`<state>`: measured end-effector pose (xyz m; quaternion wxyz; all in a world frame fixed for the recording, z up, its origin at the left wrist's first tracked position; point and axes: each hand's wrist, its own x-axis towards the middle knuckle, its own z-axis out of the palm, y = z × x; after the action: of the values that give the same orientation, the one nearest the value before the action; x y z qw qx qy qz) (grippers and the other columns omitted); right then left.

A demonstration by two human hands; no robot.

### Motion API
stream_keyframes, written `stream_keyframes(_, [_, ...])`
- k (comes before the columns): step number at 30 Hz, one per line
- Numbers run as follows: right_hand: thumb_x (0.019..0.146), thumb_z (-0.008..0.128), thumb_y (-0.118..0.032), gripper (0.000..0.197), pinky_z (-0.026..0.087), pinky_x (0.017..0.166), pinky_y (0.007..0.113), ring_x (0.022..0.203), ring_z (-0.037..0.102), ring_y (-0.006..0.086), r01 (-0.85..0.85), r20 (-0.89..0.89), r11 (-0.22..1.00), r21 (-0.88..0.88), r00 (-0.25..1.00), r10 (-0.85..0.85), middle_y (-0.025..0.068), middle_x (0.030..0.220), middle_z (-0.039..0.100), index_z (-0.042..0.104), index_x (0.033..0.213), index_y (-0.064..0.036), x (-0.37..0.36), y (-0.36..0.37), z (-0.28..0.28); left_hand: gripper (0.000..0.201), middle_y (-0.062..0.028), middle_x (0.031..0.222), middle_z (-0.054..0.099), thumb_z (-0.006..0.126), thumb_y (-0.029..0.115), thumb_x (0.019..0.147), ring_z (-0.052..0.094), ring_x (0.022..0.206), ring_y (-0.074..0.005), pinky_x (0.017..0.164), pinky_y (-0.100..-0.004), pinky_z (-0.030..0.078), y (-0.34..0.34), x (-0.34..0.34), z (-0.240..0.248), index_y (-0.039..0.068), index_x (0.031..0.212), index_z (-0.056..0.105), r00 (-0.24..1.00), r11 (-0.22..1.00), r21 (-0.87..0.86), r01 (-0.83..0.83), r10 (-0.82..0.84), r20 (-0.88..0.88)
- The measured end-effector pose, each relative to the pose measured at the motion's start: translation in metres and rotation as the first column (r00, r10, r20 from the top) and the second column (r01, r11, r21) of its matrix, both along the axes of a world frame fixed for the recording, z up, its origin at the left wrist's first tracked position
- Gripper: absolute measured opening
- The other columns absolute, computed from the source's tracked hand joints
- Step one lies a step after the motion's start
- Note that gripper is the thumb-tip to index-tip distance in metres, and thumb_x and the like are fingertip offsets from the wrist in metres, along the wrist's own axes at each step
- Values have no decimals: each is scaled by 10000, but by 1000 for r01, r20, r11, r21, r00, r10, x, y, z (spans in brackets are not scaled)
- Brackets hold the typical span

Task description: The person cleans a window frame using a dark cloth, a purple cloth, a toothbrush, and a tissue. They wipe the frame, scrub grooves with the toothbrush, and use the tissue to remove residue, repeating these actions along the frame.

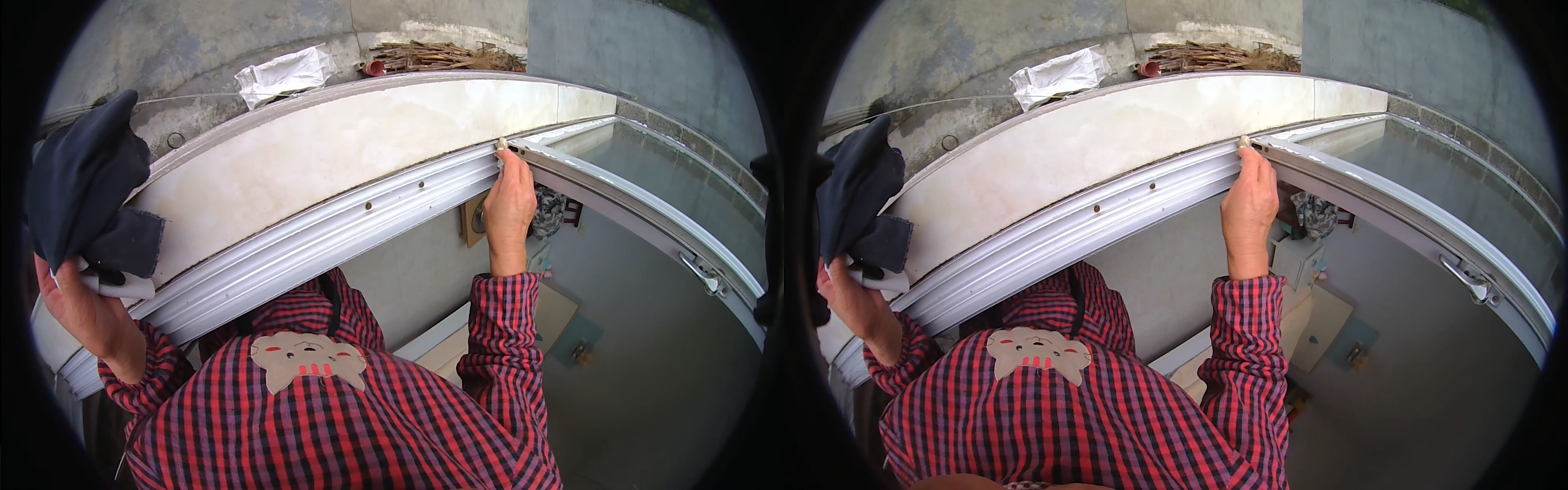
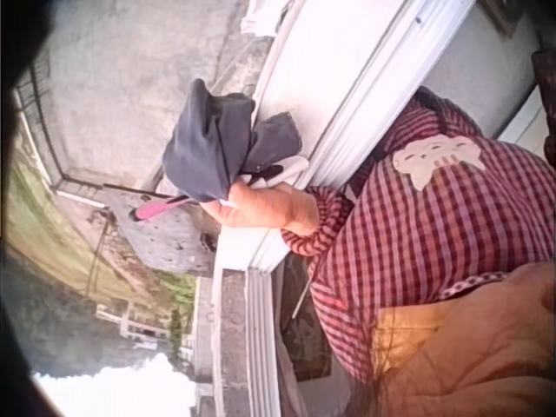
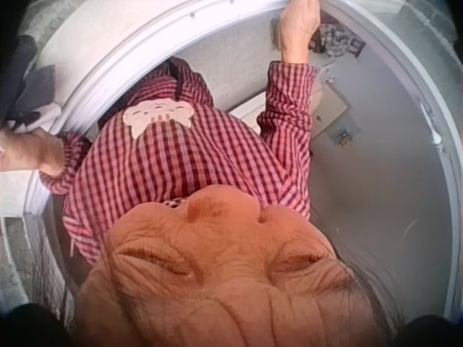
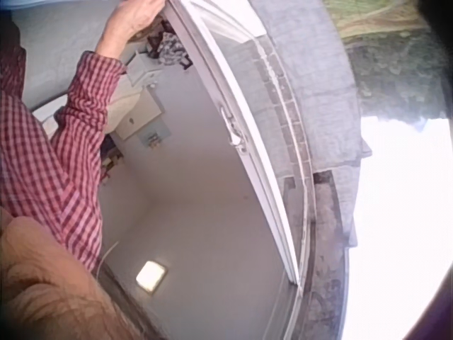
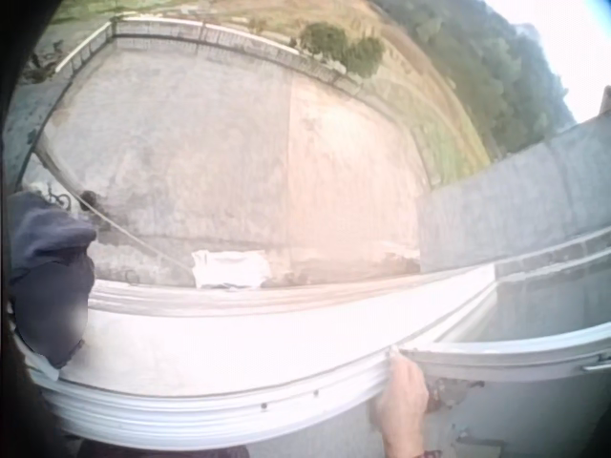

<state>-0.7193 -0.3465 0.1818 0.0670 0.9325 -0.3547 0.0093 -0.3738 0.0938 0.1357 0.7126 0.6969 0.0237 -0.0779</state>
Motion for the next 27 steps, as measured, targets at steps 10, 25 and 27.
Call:
stream_keyframes(10, [888,566,123,449,525,981,462,1171,618,407,77,-158,996,40,985,-70,239,1238,661,562,1325,17,6,8,10,421,-59,1160,697,595,56,982,627,966,-104,911,-254,503,-21,-19,8,-12,1397,586,999,1000,-4,-22,22,-46])
stream_keyframes(25, [866,573,131,576,506,1001,439,1181,589,368,125,-246,992,-9,961,-124,141,1407,623,537,1429,20,-15,19,13,494,-161,1329,658,628,77,968,651,1213,-222,1101,-343,462,-14,-28,-8,-60,1431,524,994,990,-124,63,-73,-78])
stream_keyframes(27, [853,553,154,570,499,1010,443,1171,590,378,115,-222,993,-5,969,-113,146,1392,630,547,1406,16,-15,12,8,502,-166,1332,656,634,84,969,650,1219,-227,1105,-348,462,-13,-26,-7,-61,1435,519,996,988,-134,75,-81,-40])
